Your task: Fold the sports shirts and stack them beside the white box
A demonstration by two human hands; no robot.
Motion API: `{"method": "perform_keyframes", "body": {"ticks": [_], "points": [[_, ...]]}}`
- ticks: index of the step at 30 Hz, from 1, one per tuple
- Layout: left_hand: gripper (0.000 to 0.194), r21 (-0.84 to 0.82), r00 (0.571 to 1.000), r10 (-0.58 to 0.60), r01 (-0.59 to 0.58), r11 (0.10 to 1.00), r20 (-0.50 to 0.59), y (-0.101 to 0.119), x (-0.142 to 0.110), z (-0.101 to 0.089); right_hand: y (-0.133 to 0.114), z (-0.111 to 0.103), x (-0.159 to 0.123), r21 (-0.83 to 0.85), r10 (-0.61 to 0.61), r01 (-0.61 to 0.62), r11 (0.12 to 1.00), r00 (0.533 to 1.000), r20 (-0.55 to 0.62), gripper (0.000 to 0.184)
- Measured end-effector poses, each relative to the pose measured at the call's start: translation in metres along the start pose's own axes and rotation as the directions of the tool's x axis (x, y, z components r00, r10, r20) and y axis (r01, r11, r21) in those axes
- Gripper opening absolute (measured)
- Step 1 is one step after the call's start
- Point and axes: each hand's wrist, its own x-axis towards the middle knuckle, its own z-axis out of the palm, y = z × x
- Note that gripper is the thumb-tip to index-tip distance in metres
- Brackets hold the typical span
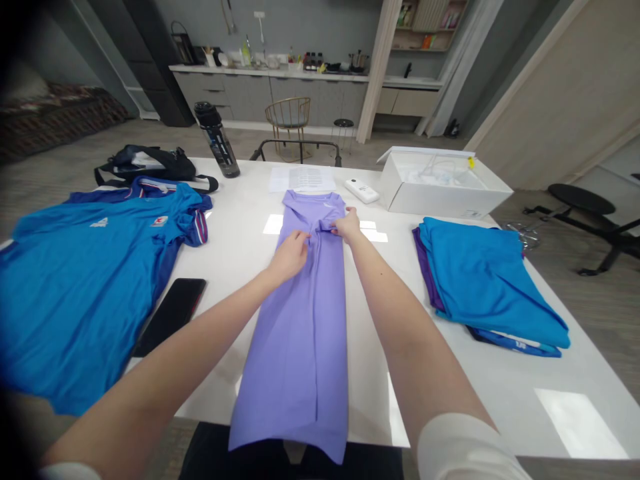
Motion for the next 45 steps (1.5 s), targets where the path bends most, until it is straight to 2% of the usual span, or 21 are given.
{"method": "perform_keyframes", "body": {"ticks": [1,3,4,8,11,15,19,23,27,31,34,36,38,40,42,45], "points": [[0.04,0.028,1.0,-0.01,0.01,1.0,0.0,-0.006,0.022,0.006,0.003,-0.003,-0.003,-0.046,-0.02,0.021,0.999,1.0,0.009,0.081],[0.042,0.106,0.999,-0.042,0.043,0.993,-0.006,-0.016,0.061,0.015,0.009,-0.01,-0.009,-0.199,-0.136,0.138,0.97,0.99,0.02,0.075],[0.043,0.151,0.998,-0.061,0.062,0.987,-0.015,-0.021,0.079,0.017,0.012,-0.013,-0.011,-0.221,-0.179,0.18,0.959,0.984,0.025,0.071],[0.048,0.245,0.987,-0.157,0.162,0.956,-0.042,-0.052,0.14,0.017,0.018,-0.017,-0.016,-0.078,-0.213,0.213,0.974,0.977,0.004,0.054],[0.049,0.26,0.969,-0.246,0.241,0.935,-0.012,-0.076,0.173,0.014,0.02,-0.017,-0.014,-0.034,-0.201,0.201,0.979,0.98,0.007,0.047],[0.036,0.364,0.972,-0.218,0.173,0.915,0.085,-0.1,0.191,0.012,0.023,-0.017,-0.01,-0.121,-0.27,0.277,0.953,0.96,0.074,0.044],[0.033,0.388,0.992,-0.089,0.046,0.921,0.093,-0.111,0.192,0.009,0.022,-0.017,-0.012,-0.26,-0.375,0.392,0.883,0.92,0.112,0.048],[0.032,0.38,0.998,-0.064,0.048,0.924,0.03,-0.115,0.198,-0.001,0.016,-0.017,-0.021,-0.454,-0.457,0.466,0.759,0.879,0.138,0.05],[0.031,0.422,1.0,0.006,0.003,0.907,-0.02,-0.118,0.206,-0.006,0.009,-0.014,-0.03,-0.583,-0.488,0.497,0.643,0.852,0.188,0.05],[0.03,0.484,0.999,0.005,0.019,0.875,-0.049,-0.121,0.206,-0.003,0.006,-0.009,-0.037,-0.727,-0.463,0.47,0.501,0.855,0.233,0.044],[0.029,0.49,0.993,0.046,0.012,0.872,-0.105,-0.111,0.196,0.001,0.004,-0.006,-0.039,-0.826,-0.431,0.399,0.398,0.876,0.216,0.038],[0.03,0.456,0.979,0.118,-0.029,0.89,-0.167,-0.093,0.179,0.007,0.003,-0.004,-0.038,-0.87,-0.419,0.343,0.353,0.89,0.181,0.034],[0.033,0.382,0.974,0.121,-0.04,0.923,-0.191,-0.07,0.155,0.017,0.002,-0.004,-0.037,-0.899,-0.408,0.298,0.322,0.9,0.153,0.03],[0.038,0.305,0.991,0.07,-0.033,0.952,-0.112,-0.046,0.125,0.029,0.003,-0.005,-0.037,-0.919,-0.396,0.263,0.296,0.909,0.132,0.029],[0.049,0.27,0.998,0.062,-0.069,0.961,0.033,-0.029,0.096,0.04,0.004,-0.006,-0.041,-0.929,-0.394,0.239,0.282,0.912,0.114,0.03],[0.068,0.243,0.975,0.06,-0.113,0.964,0.213,-0.016,0.067,0.048,0.007,-0.01,-0.053,-0.936,-0.451,0.243,0.256,0.886,0.106,0.033]]}}
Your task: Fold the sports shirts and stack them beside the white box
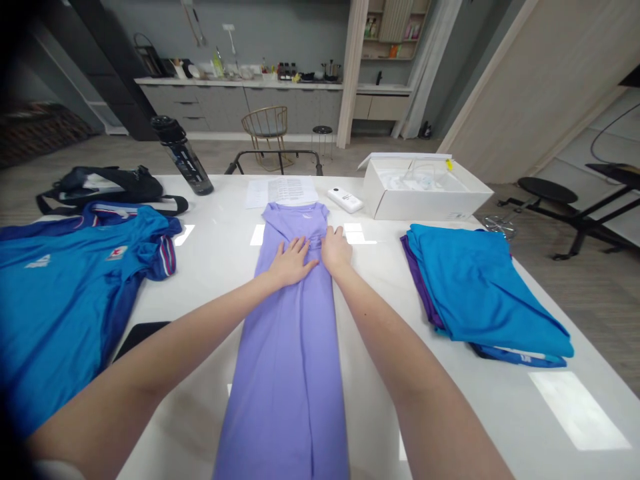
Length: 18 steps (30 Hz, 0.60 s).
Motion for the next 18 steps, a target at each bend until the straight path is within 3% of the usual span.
{"method": "perform_keyframes", "body": {"ticks": [4,7,11,14,18], "points": [[0.075,-0.03,0.999,0.006,-0.005,1.0,0.047,0.002,-0.009,-0.003,0.002,-0.005,-0.013,0.021,-0.17,0.173,0.985,0.981,-0.097,0.033],[0.066,-0.039,0.998,0.042,-0.04,0.998,0.043,0.0,-0.014,-0.007,0.0,-0.006,-0.016,0.15,-0.327,0.333,0.931,0.943,-0.064,0.036],[0.058,-0.011,0.995,0.0,-0.001,1.0,-0.101,0.006,-0.039,-0.008,-0.009,-0.005,-0.032,0.318,-0.404,0.397,0.861,0.913,-0.046,0.04],[0.057,0.012,0.989,-0.059,0.061,0.998,-0.138,0.022,-0.082,-0.013,-0.021,-0.007,-0.064,0.367,-0.387,0.372,0.853,0.921,-0.034,0.045],[0.058,0.006,0.997,-0.024,0.025,1.0,-0.075,0.054,-0.172,-0.032,-0.027,-0.023,-0.127,0.404,-0.408,0.365,0.839,0.913,0.024,0.045]]}}
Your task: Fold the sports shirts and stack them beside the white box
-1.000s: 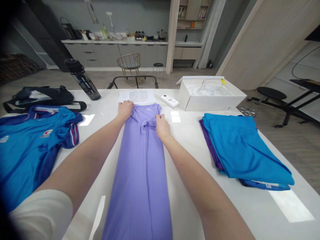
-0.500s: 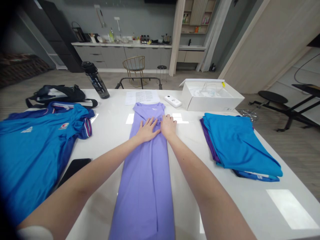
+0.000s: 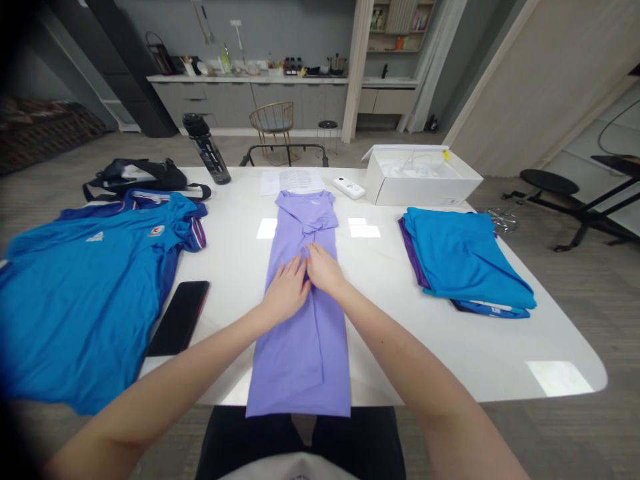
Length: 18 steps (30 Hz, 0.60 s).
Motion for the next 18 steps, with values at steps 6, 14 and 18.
{"method": "perform_keyframes", "body": {"ticks": [6,14,18], "points": [[0.072,-0.078,0.973,0.22,-0.214,0.974,0.075,0.019,-0.15,-0.028,-0.031,-0.02,-0.117,0.048,-0.13,0.128,0.991,0.991,0.042,0.036],[0.045,-0.033,0.974,0.223,-0.224,0.974,-0.033,0.016,-0.21,-0.01,-0.05,-0.015,-0.244,-0.034,-0.202,0.205,0.978,0.977,0.073,0.037],[0.044,-0.058,0.966,0.251,-0.254,0.965,-0.062,0.012,-0.215,-0.007,-0.056,-0.017,-0.273,-0.02,-0.205,0.206,0.978,0.978,0.048,0.044]]}}
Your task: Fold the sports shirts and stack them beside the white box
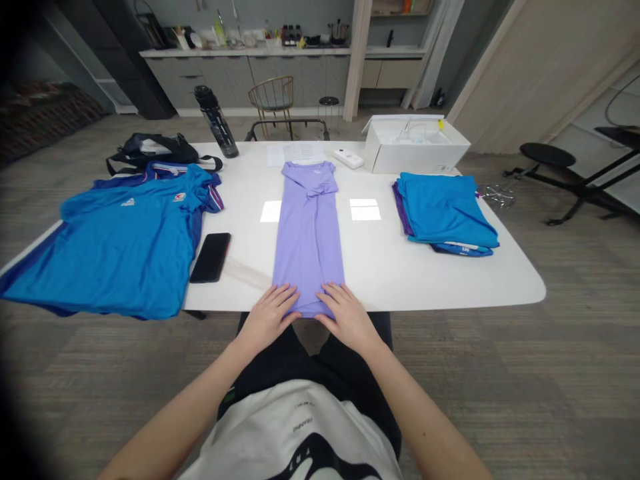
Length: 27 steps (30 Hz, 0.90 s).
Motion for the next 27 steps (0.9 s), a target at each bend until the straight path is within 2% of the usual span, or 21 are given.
{"method": "perform_keyframes", "body": {"ticks": [4,8,15,19,23,25,27], "points": [[0.033,-0.042,0.999,0.001,-0.003,0.999,-0.053,-0.007,-0.008,-0.001,-0.003,0.0,-0.016,0.016,0.043,-0.042,0.999,0.995,-0.088,0.037],[0.029,0.021,0.993,-0.045,0.048,0.999,-0.106,-0.007,-0.017,-0.004,-0.001,0.004,-0.025,0.026,0.087,-0.083,0.996,0.982,-0.166,0.029],[0.033,0.04,0.975,-0.134,0.143,0.989,-0.176,-0.001,-0.037,-0.014,0.003,-0.001,-0.029,0.057,0.089,-0.078,0.995,0.964,-0.25,0.023],[0.027,0.029,0.946,-0.206,0.22,0.975,-0.249,-0.002,-0.044,-0.019,0.002,-0.011,-0.033,0.044,0.107,-0.099,0.994,0.964,-0.242,0.023],[0.02,0.013,0.918,-0.31,0.323,0.946,-0.248,0.001,-0.048,-0.021,0.001,-0.014,-0.037,0.018,0.105,-0.104,0.994,0.97,-0.218,0.022],[0.016,0.03,0.914,-0.33,0.346,0.938,-0.234,0.005,-0.049,-0.022,-0.001,-0.014,-0.038,-0.011,0.093,-0.097,0.995,0.972,-0.215,0.019],[0.019,0.056,0.932,-0.292,0.31,0.949,-0.214,0.008,-0.049,-0.024,-0.004,-0.012,-0.036,-0.061,0.058,-0.07,0.996,0.981,-0.183,0.029]]}}
